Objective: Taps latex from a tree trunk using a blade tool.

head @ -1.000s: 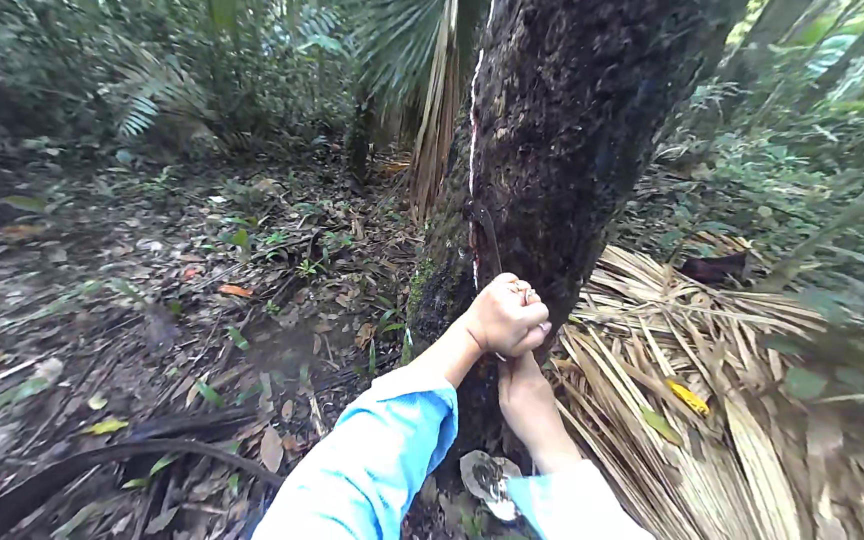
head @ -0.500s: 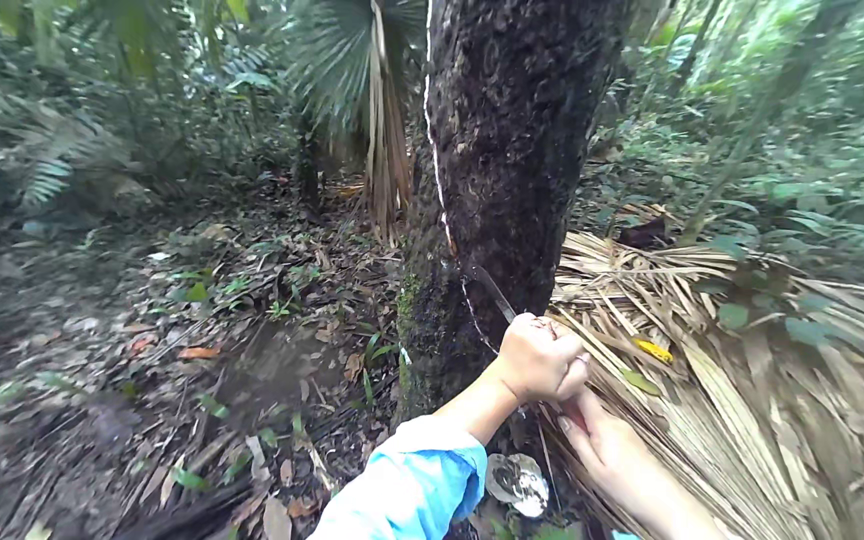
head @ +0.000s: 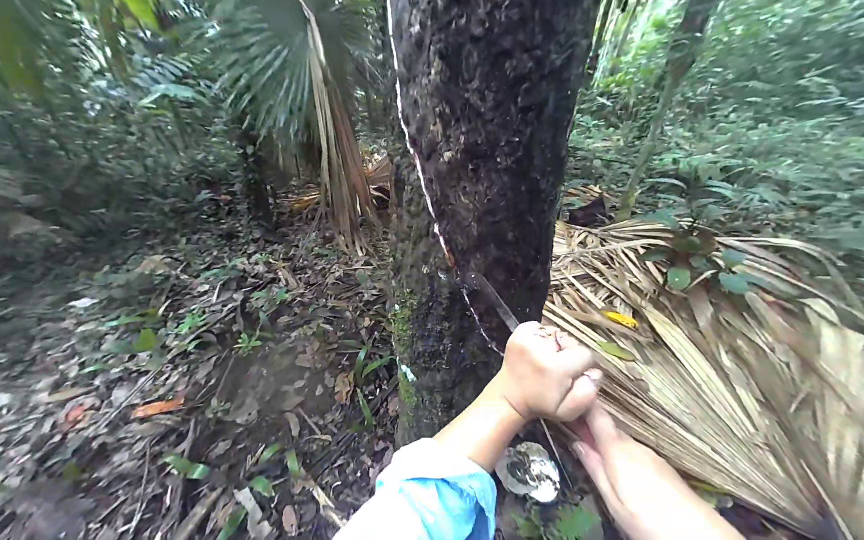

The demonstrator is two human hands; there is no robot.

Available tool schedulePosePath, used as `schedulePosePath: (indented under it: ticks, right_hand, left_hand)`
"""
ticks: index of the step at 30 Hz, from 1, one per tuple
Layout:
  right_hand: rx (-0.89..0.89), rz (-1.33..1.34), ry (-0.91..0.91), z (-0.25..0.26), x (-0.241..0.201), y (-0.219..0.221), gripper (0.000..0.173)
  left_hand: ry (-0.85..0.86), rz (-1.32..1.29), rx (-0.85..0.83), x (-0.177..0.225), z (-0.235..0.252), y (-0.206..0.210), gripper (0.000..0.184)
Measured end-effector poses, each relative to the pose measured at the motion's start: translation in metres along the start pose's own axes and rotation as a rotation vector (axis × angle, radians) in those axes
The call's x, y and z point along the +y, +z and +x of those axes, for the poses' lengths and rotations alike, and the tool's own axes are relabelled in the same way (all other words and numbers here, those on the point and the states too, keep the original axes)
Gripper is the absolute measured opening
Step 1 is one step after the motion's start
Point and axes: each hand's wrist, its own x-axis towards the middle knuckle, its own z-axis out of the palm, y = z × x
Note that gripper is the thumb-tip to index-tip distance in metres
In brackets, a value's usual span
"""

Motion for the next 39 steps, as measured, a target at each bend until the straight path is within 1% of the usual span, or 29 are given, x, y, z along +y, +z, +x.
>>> schedulePosePath:
  ticks: [2, 5, 7, 8, 11, 13, 17, 22, 24, 26, 28, 29, 30, 31, 32, 34, 35, 37, 39]
  right_hand:
    - [-0.013, -0.048, 0.009, -0.005, -0.007, -0.004, 0.050]
    - [0.033, -0.095, 0.028, -0.003, -0.012, 0.005, 0.048]
    - [0.096, -0.123, 0.021, 0.001, -0.007, 0.015, 0.044]
    - [0.147, -0.143, -0.004, 0.004, 0.000, 0.023, 0.041]
    - [0.377, -0.203, -0.147, 0.022, 0.035, 0.054, 0.030]
    - [0.501, -0.234, -0.237, 0.038, 0.057, 0.070, 0.027]
    - [0.617, -0.215, -0.351, 0.064, 0.083, 0.092, 0.025]
    - [0.613, -0.184, -0.361, 0.074, 0.088, 0.100, 0.021]
    - [0.604, -0.140, -0.356, 0.082, 0.082, 0.100, 0.018]
    - [0.523, -0.024, -0.331, 0.100, 0.057, 0.087, 0.020]
    - [0.364, 0.107, -0.321, 0.118, 0.018, 0.059, 0.030]
    - [0.348, 0.155, -0.364, 0.124, 0.006, 0.050, 0.032]
    - [0.397, 0.191, -0.433, 0.126, 0.004, 0.048, 0.030]
    - [0.462, 0.219, -0.488, 0.124, 0.010, 0.050, 0.027]
    - [0.496, 0.236, -0.506, 0.116, 0.023, 0.056, 0.024]
    - [0.488, 0.243, -0.469, 0.092, 0.056, 0.068, 0.025]
    - [0.453, 0.241, -0.431, 0.081, 0.070, 0.073, 0.024]
    - [0.419, 0.196, -0.387, 0.074, 0.093, 0.083, 0.024]
    - [0.430, 0.147, -0.392, 0.083, 0.106, 0.091, 0.023]
  left_hand:
    - [-0.012, -0.020, 0.018, 0.003, 0.000, -0.001, 0.049]
    - [0.013, -0.018, 0.035, -0.001, -0.004, -0.003, 0.048]
    - [0.048, 0.008, 0.041, -0.006, -0.008, -0.001, 0.049]
    - [0.070, 0.030, 0.044, -0.009, -0.010, 0.002, 0.049]
    - [0.125, 0.110, 0.039, -0.018, -0.019, 0.011, 0.047]
    - [0.149, 0.164, 0.033, -0.025, -0.022, 0.016, 0.045]
    - [0.187, 0.246, 0.010, -0.034, -0.030, 0.022, 0.039]
    - [0.210, 0.312, -0.019, -0.038, -0.033, 0.023, 0.038]
    - [0.188, 0.358, -0.026, -0.040, -0.031, 0.020, 0.038]
    - [0.089, 0.411, -0.016, -0.047, -0.019, 0.006, 0.039]
    - [0.014, 0.443, 0.015, -0.060, 0.002, -0.019, 0.044]
    - [0.009, 0.447, 0.022, -0.064, 0.013, -0.030, 0.044]
    - [0.019, 0.463, 0.013, -0.062, 0.022, -0.038, 0.043]
    - [0.024, 0.475, -0.016, -0.052, 0.027, -0.040, 0.041]
    - [0.016, 0.470, -0.065, -0.038, 0.026, -0.035, 0.040]
    - [0.008, 0.417, -0.148, -0.014, 0.010, -0.012, 0.039]
    - [0.022, 0.391, -0.164, -0.009, -0.002, 0.002, 0.039]
    - [0.059, 0.369, -0.148, -0.014, -0.022, 0.024, 0.038]
    - [0.070, 0.395, -0.131, -0.024, -0.034, 0.036, 0.036]
